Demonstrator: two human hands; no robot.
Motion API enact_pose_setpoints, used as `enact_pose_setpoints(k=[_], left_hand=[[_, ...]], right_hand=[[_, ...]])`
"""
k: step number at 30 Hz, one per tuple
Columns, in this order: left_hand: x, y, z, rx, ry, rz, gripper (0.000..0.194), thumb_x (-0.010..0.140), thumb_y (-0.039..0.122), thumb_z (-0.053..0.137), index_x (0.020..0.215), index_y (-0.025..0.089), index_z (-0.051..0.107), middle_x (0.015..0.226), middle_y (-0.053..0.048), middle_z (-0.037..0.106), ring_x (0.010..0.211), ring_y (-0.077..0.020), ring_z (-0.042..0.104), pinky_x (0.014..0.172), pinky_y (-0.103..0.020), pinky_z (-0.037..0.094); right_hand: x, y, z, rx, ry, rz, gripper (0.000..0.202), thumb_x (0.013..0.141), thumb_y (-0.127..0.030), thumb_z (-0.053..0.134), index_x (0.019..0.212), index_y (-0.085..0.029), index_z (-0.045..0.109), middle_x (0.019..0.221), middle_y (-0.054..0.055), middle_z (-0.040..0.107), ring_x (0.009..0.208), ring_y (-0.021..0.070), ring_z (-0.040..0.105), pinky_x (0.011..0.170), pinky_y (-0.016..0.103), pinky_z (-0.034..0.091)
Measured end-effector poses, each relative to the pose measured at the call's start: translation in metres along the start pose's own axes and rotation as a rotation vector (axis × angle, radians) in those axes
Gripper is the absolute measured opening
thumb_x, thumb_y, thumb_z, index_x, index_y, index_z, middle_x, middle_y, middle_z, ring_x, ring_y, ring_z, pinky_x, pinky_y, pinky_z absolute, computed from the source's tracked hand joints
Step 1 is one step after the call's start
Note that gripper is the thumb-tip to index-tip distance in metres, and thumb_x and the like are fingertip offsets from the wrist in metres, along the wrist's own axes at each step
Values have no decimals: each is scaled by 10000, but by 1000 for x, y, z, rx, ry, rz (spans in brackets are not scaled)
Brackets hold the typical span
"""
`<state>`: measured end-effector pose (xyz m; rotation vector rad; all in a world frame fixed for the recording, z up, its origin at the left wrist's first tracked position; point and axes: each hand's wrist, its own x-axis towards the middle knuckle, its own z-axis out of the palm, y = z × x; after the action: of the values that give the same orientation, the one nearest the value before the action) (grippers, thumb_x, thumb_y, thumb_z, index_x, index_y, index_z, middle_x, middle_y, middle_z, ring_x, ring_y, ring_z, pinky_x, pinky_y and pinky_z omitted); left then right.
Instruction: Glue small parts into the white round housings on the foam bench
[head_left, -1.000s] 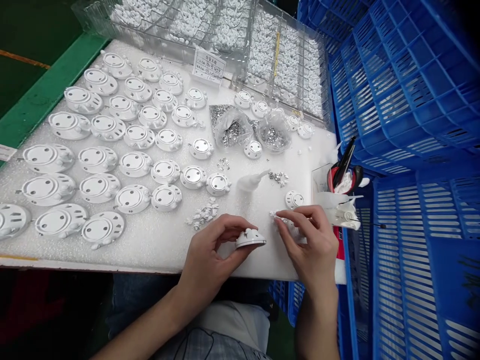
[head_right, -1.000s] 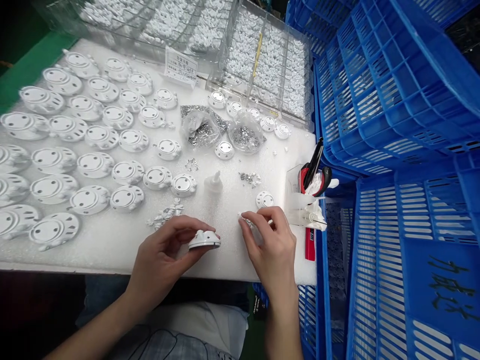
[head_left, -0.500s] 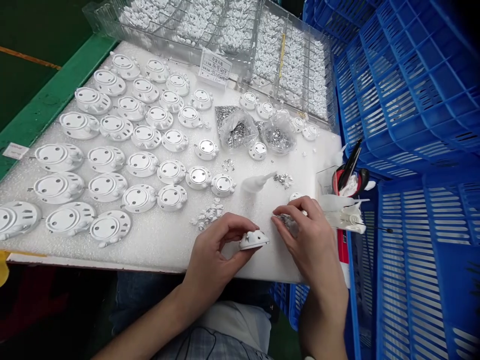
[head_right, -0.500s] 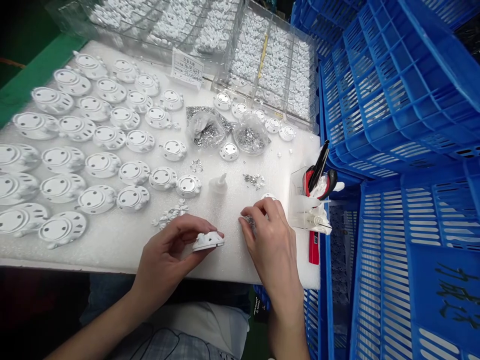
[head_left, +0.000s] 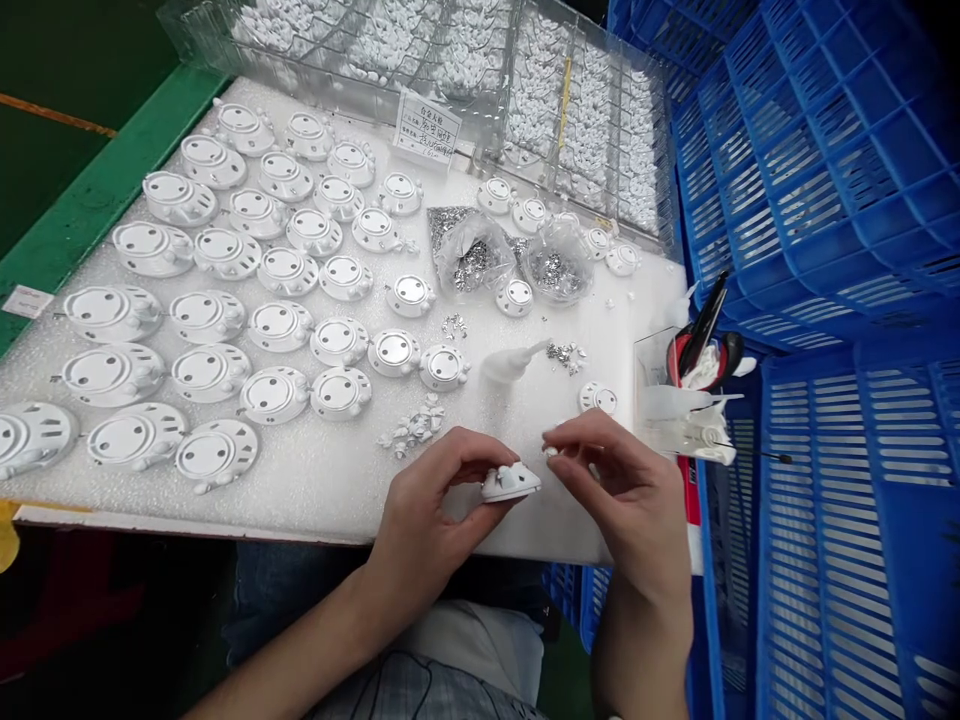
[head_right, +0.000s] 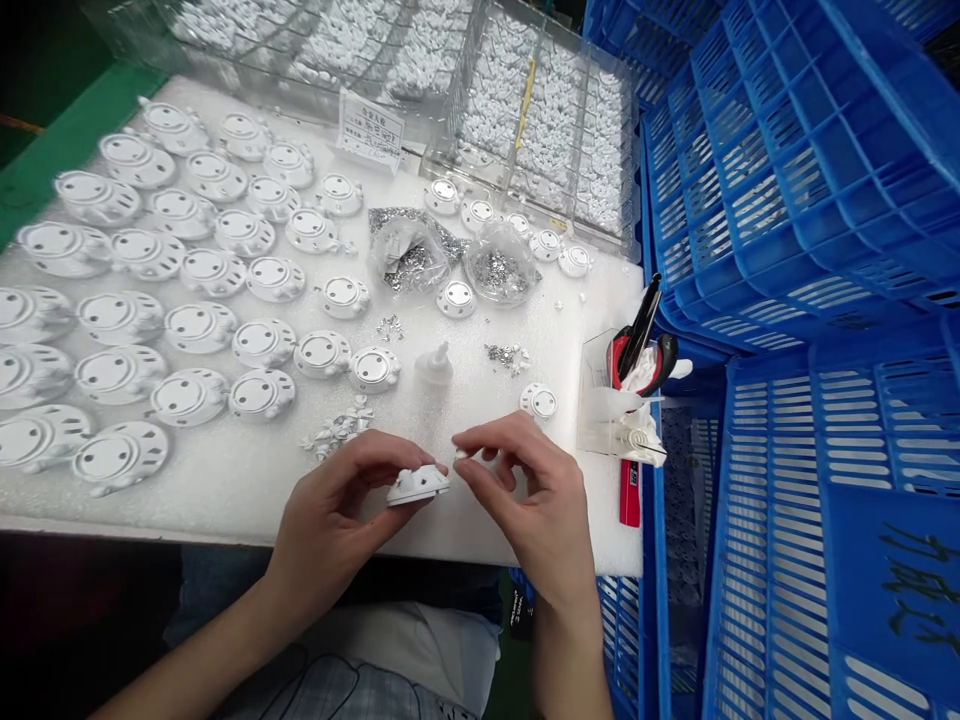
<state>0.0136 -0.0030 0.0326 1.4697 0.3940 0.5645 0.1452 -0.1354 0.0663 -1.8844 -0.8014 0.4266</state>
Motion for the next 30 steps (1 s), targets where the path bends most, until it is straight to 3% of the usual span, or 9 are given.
enact_pose_setpoints(k=[6,12,21,30], left_hand=[[1,0,-3,108,-38,94,185,896,53,739,953,228,750,898,-12,781,846,-177,739,767,-251,584],[0,-1,-3,132,-57,154,200,902,58,748,994,236,760,926,-22,796,854,-178,751,771,-253,595],[0,-1,-2,160,-54,139,166,902,74,743,970,226,756,895,-27,792,815,-180,745,744,-252,595],[0,1,-3,204,-73,112,188,897,51,704,958,223,748,895,-30,792,815,-186,742,739,-261,592]], right_hand=[[-4,5,6,332,-143,48,124,891,-374,823,873,-255,795,791,18,720,704,144,618,566,259,472],[-1,3,9,290,-153,45,139,877,-370,833,845,-239,799,774,23,716,689,142,632,535,246,488],[-8,1,12,195,-39,-20,65,830,-234,872,848,-274,823,735,-3,726,656,128,624,553,240,513],[-13,-2,7,123,-35,-20,37,864,-295,843,895,-295,864,738,27,742,670,154,670,549,252,540]])
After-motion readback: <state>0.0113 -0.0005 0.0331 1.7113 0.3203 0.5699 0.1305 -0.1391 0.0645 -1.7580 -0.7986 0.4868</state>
